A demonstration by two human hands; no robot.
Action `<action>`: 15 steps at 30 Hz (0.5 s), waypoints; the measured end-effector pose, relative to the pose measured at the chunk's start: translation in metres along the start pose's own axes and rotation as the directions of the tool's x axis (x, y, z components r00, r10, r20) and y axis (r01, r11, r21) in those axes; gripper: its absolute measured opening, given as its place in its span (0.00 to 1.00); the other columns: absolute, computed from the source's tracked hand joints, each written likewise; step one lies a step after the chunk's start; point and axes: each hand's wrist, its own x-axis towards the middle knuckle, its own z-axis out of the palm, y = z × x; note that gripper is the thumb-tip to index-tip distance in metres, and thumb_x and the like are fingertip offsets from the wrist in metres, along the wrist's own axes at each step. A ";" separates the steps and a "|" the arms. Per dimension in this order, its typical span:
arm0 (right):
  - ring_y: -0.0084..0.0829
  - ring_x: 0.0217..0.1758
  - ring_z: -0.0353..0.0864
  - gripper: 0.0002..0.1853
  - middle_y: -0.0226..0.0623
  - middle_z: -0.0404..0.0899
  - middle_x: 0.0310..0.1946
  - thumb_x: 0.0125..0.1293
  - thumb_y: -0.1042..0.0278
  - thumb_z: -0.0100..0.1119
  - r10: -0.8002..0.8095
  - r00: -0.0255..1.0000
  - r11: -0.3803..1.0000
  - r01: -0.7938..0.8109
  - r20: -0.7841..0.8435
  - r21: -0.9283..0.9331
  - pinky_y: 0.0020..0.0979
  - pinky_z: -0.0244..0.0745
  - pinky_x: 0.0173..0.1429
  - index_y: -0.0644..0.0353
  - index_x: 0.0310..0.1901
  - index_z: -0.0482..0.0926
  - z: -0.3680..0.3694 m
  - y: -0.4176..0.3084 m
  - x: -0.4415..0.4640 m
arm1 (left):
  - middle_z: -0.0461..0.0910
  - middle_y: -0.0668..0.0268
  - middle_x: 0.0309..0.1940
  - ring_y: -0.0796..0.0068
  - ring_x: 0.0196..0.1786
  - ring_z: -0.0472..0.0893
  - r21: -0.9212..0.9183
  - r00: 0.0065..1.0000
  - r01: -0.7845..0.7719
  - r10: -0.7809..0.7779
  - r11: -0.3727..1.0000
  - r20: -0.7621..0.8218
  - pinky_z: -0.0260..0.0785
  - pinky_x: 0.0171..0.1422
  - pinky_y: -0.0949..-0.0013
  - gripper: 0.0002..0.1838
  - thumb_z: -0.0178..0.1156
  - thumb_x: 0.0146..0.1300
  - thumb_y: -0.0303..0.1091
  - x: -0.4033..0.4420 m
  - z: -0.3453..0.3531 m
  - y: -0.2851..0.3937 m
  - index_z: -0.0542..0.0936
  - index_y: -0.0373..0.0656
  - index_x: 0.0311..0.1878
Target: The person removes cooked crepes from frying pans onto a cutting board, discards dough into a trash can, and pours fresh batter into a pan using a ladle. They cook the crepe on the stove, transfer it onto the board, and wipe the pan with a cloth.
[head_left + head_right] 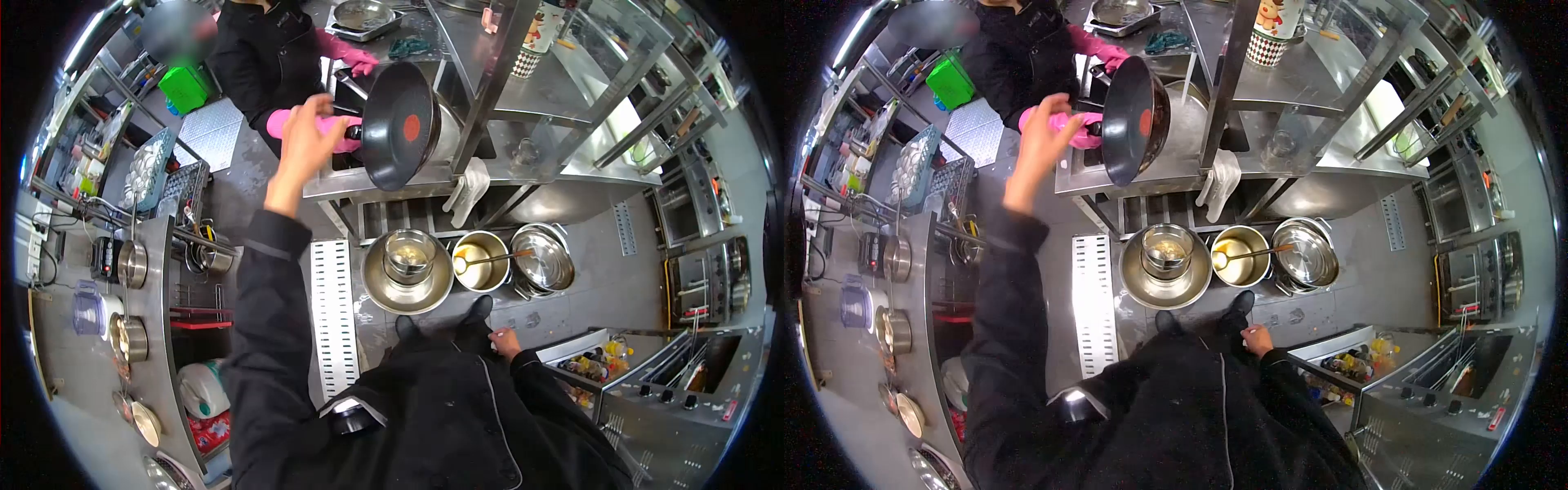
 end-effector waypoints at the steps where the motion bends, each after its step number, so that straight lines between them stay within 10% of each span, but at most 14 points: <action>1: 0.26 0.17 0.73 0.11 0.33 0.74 0.18 0.57 0.64 0.64 0.003 1.000 1.000 -0.003 -0.006 0.011 0.30 0.72 0.20 0.63 0.35 0.80 0.002 0.005 -0.003 | 0.80 0.62 0.38 0.73 0.42 0.76 -0.007 1.000 -0.009 0.009 1.000 0.005 0.69 0.44 0.68 0.15 0.67 0.57 0.34 0.015 0.016 -0.018 0.78 0.35 0.44; 4: 0.26 0.18 0.73 0.12 0.33 0.74 0.20 0.58 0.63 0.64 0.062 0.996 0.998 -0.061 -0.058 0.024 0.30 0.71 0.21 0.62 0.37 0.80 0.005 0.026 -0.018 | 0.81 0.66 0.38 0.75 0.41 0.78 -0.242 0.914 0.214 -0.106 0.946 0.391 0.69 0.42 0.70 0.18 0.67 0.58 0.35 0.043 0.049 -0.040 0.79 0.35 0.48; 7: 0.28 0.17 0.75 0.14 0.36 0.76 0.18 0.57 0.61 0.65 0.076 0.985 0.992 -0.058 -0.157 0.114 0.31 0.71 0.21 0.65 0.38 0.80 0.010 0.050 -0.045 | 0.83 0.69 0.36 0.80 0.36 0.77 -0.213 0.461 0.491 -0.045 0.844 0.886 0.69 0.40 0.72 0.17 0.67 0.58 0.38 0.056 0.062 -0.036 0.81 0.38 0.46; 12: 0.27 0.15 0.73 0.16 0.37 0.76 0.17 0.57 0.61 0.65 0.160 0.971 0.971 -0.123 -0.177 0.203 0.31 0.70 0.21 0.67 0.38 0.79 0.028 0.083 -0.073 | 0.82 0.72 0.33 0.86 0.32 0.75 -0.074 0.314 0.567 -0.132 0.820 0.940 0.67 0.37 0.77 0.13 0.65 0.61 0.38 0.061 0.065 -0.025 0.82 0.40 0.45; 15: 0.27 0.15 0.74 0.16 0.37 0.76 0.17 0.57 0.61 0.64 0.180 0.976 0.964 -0.150 -0.122 0.218 0.31 0.70 0.21 0.67 0.37 0.78 0.040 0.097 -0.085 | 0.81 0.73 0.32 0.85 0.30 0.76 -0.290 0.467 0.588 -0.023 0.755 0.884 0.68 0.36 0.80 0.11 0.65 0.63 0.36 0.050 0.061 -0.005 0.81 0.40 0.43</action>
